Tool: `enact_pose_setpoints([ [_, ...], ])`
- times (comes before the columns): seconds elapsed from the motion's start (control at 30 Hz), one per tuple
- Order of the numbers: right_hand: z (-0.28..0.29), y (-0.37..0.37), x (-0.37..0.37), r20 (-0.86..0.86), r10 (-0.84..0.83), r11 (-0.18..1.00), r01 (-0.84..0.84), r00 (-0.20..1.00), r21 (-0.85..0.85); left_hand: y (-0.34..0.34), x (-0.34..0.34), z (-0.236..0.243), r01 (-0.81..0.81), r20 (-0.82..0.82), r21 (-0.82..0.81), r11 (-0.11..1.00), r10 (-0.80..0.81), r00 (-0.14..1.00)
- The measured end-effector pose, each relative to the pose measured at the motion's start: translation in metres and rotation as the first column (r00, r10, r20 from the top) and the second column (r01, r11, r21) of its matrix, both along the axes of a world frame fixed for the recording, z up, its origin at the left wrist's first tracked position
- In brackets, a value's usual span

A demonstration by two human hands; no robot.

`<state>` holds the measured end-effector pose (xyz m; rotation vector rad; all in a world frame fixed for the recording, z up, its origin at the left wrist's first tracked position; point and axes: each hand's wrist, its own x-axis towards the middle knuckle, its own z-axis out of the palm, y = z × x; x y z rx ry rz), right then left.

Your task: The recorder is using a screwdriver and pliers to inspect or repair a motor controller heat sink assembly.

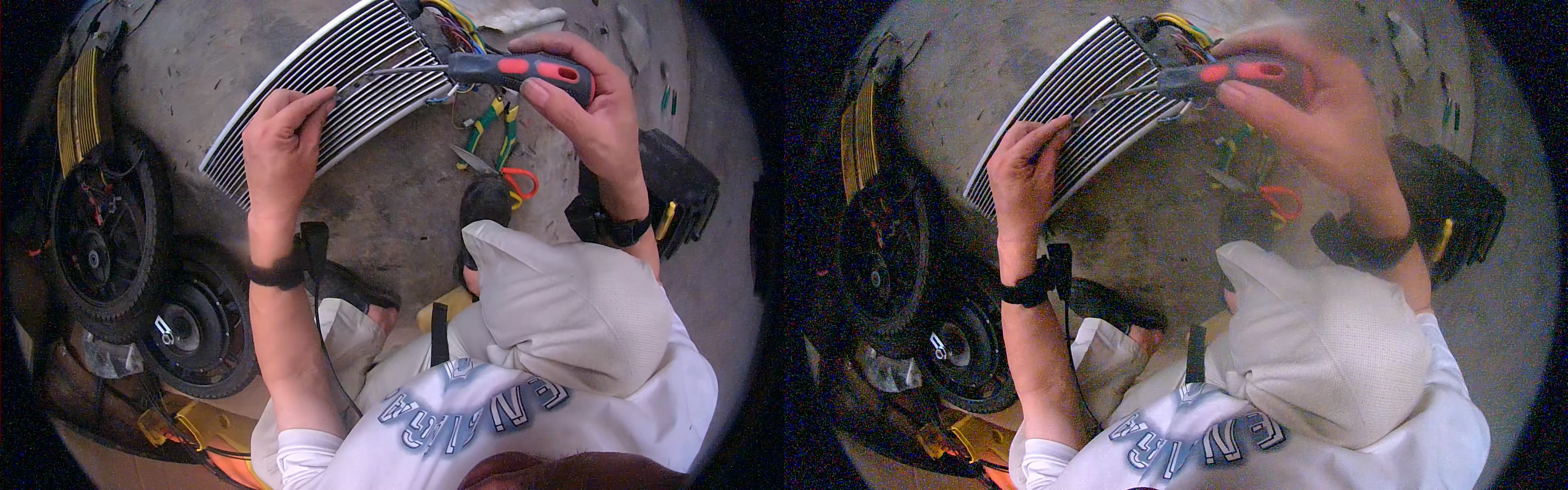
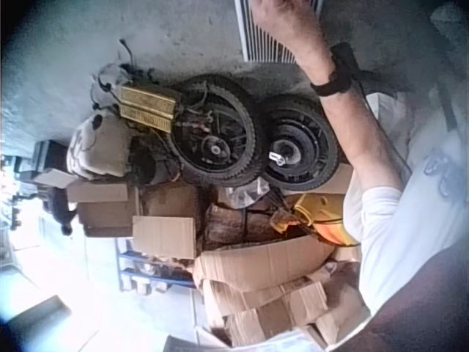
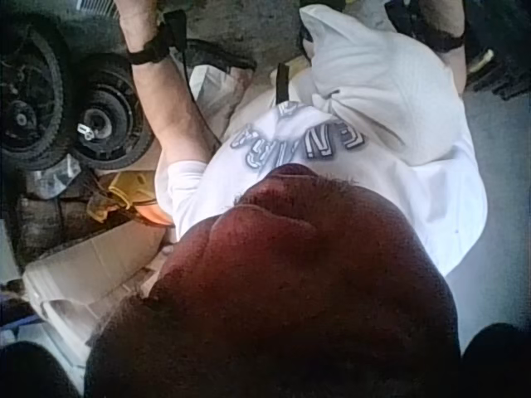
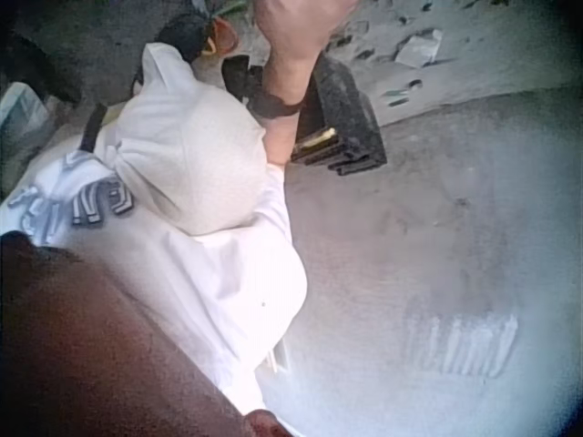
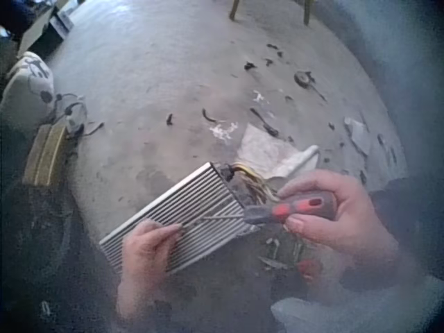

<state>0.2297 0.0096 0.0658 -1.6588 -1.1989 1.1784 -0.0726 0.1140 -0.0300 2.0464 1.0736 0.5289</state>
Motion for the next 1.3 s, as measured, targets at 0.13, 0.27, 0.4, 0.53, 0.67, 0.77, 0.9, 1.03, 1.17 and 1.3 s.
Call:
enact_pose_setpoints([
  [0.13, -0.002, -0.003, 0.005, -0.151, -0.025, 0.999, 0.019, 0.988, -0.043, 0.001, -0.001, -0.001, 0.018, 0.003, 0.048, 0.999, -0.018, 1.0],
  [0.27, -0.002, -0.004, 0.004, -0.11, -0.003, 1.0, 0.003, 0.994, -0.006, 0.002, -0.003, 0.003, 0.081, -0.123, 0.007, 0.997, -0.079, 0.989],
  [0.4, 0.0, -0.005, -0.004, -0.096, -0.041, 0.999, 0.039, 0.995, -0.028, 0.002, 0.0, 0.001, 0.101, -0.064, 0.128, 0.987, -0.094, 0.994],
  [0.53, 0.0, -0.005, -0.003, -0.057, -0.009, 1.0, 0.01, 0.998, 0.009, 0.0, 0.001, 0.001, 0.089, -0.09, 0.146, 0.985, -0.076, 0.993],
  [0.67, 0.001, -0.005, -0.002, -0.065, -0.027, 1.0, 0.028, 0.997, 0.012, 0.0, 0.0, 0.004, 0.115, -0.189, 0.111, 0.987, -0.093, 0.978],
  [0.77, 0.0, -0.009, 0.002, -0.036, -0.004, 1.0, 0.004, 0.999, 0.003, -0.002, -0.004, 0.005, 0.099, -0.193, 0.119, 0.988, -0.075, 0.978],
  [0.9, -0.001, -0.012, 0.005, 0.001, -0.017, 1.0, 0.017, 1.0, 0.024, -0.001, 0.002, -0.001, 0.084, -0.103, 0.174, 0.981, -0.067, 0.992],
  [1.03, 0.033, 0.001, -0.01, -0.205, -0.236, 0.913, 0.144, 0.95, -0.382, -0.002, -0.002, -0.003, 0.08, -0.08, 0.165, 0.983, -0.067, 0.995],
  [1.17, 0.064, 0.014, -0.002, -0.408, -0.29, 0.9, 0.102, 0.866, -0.424, 0.003, 0.002, 0.0, 0.098, -0.102, 0.179, 0.979, -0.08, 0.992],
  [1.3, 0.053, 0.01, -0.016, -0.2, -0.248, 0.924, 0.169, 0.948, -0.342, -0.001, -0.002, -0.003, 0.077, -0.102, 0.206, 0.976, -0.057, 0.993],
])
